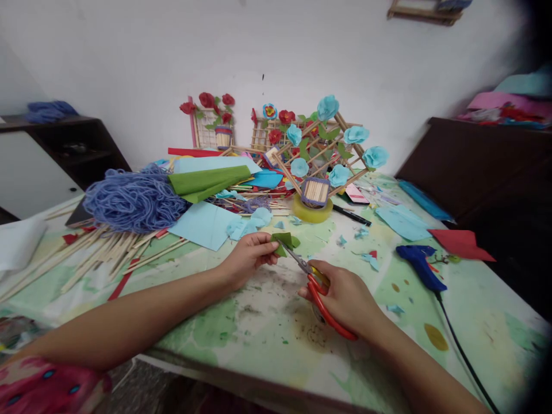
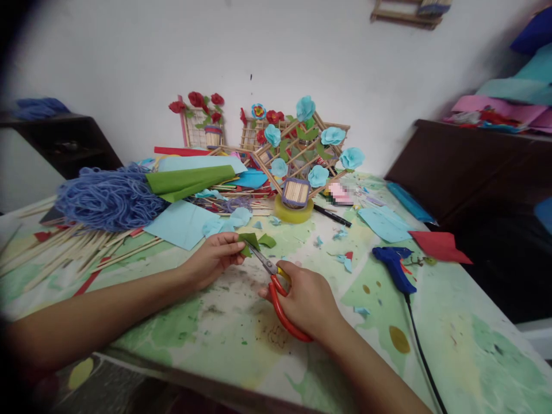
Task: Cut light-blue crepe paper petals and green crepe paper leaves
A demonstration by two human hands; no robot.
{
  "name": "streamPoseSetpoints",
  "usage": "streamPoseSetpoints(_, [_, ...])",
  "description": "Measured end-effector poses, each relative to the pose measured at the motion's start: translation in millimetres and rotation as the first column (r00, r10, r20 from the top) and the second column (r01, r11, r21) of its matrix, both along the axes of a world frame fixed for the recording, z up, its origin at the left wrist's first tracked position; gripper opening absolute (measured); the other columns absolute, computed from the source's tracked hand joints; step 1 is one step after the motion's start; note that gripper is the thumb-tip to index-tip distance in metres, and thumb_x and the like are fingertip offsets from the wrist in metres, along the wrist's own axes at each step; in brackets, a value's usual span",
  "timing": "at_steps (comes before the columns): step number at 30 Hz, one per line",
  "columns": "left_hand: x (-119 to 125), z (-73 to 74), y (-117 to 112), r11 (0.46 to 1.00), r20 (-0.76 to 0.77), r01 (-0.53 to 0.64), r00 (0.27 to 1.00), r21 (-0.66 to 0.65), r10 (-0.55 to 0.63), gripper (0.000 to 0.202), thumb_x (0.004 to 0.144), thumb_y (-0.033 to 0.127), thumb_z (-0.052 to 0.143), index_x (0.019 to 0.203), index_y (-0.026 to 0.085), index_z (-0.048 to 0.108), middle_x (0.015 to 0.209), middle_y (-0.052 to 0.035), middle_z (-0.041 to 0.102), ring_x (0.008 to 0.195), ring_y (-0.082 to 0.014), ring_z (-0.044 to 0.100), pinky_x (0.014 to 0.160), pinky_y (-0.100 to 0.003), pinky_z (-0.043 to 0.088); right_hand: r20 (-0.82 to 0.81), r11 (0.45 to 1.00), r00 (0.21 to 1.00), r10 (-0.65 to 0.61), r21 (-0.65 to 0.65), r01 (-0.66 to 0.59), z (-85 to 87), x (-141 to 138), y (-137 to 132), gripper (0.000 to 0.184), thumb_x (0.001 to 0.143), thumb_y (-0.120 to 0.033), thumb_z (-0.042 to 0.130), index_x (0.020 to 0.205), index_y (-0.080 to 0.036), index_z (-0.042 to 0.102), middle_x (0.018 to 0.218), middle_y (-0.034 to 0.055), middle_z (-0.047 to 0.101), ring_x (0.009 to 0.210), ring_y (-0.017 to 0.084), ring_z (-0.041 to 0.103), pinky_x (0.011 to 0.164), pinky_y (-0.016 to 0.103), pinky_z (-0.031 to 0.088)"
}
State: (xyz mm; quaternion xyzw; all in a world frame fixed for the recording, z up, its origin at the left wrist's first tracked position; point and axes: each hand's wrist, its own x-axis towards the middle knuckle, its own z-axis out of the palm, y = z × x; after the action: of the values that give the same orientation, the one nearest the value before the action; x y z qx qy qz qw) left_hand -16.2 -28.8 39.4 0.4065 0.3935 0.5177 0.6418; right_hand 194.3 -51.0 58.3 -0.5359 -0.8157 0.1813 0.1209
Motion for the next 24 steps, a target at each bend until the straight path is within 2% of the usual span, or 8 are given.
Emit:
streamPoseSetpoints(7, [-0.2,-0.2,0.3,1.0,0.015,-0.002,1.0,-0.012,0.002,0.019,0.066,0.021,0.07,0.063,0.014,0.053,0.053,0.0028,0.056,0.048,-0.007,0.053,0.052,-0.018,0.04,-0.017,0.999,0.999,0.031,-0.033,-0.032,2.1,-0.9,-0.5,0.03,0.078,-0.053,0.05,0.077,-0.024,0.055,0.067,-0.0021,0.062,0.06,0.014,0.053,0.053,0.022,0.029])
streamPoseSetpoints(11, [-0.3,1.0,-0.2,1.0,0.017,0.01,1.0,-0.016,-0.01,0.018,0.065,0.021,0.07,0.062,0.014,0.054,0.053,0.0022,0.057,0.047,-0.007,0.052,0.051,-0.019,0.04,0.005,0.999,1.0,0.031,-0.011,-0.031,2.5,-1.6,-0.8,0.03,0.078,-0.052,0.05,0.082,-0.024,0.057,0.069,-0.0006,0.063,0.062,0.015,0.054,0.053,0.023,0.028])
streamPoseSetpoints(15, [0.3,1.1,-1.1,0.997,-0.019,0.072,0.997,-0.014,-0.073,0.019,0.065,0.021,0.07,0.058,0.013,0.055,0.054,0.0004,0.058,0.046,-0.0066,0.05,0.048,-0.018,0.037,0.024,1.0,1.0,0.015,0.001,-0.015,3.4,-1.2,-1.2,0.033,0.076,-0.052,0.052,0.092,-0.024,0.059,0.073,0.0012,0.064,0.066,0.018,0.057,0.054,0.024,0.028])
streamPoseSetpoints(21, [0.9,-0.9,-1.1,0.997,-0.034,0.06,0.998,-0.04,-0.062,0.019,0.065,0.022,0.07,0.059,0.013,0.055,0.054,0.0007,0.057,0.046,-0.0065,0.05,0.048,-0.018,0.037,0.016,0.999,0.999,0.034,-0.023,-0.034,4.4,-0.7,-0.9,0.027,0.079,-0.048,0.048,0.075,-0.023,0.057,0.063,-0.0012,0.06,0.058,0.014,0.051,0.051,0.023,0.027])
streamPoseSetpoints(24, [0.4,-1.6,-0.1,0.997,-0.048,0.055,0.997,-0.055,-0.058,0.019,0.063,0.022,0.072,0.06,0.013,0.056,0.054,0.0008,0.057,0.046,-0.0064,0.05,0.049,-0.018,0.037,0.014,1.0,1.0,0.021,-0.001,-0.021,3.2,-0.4,0.5,0.025,0.079,-0.048,0.049,0.077,-0.024,0.057,0.064,-0.0015,0.061,0.059,0.015,0.052,0.052,0.022,0.028])
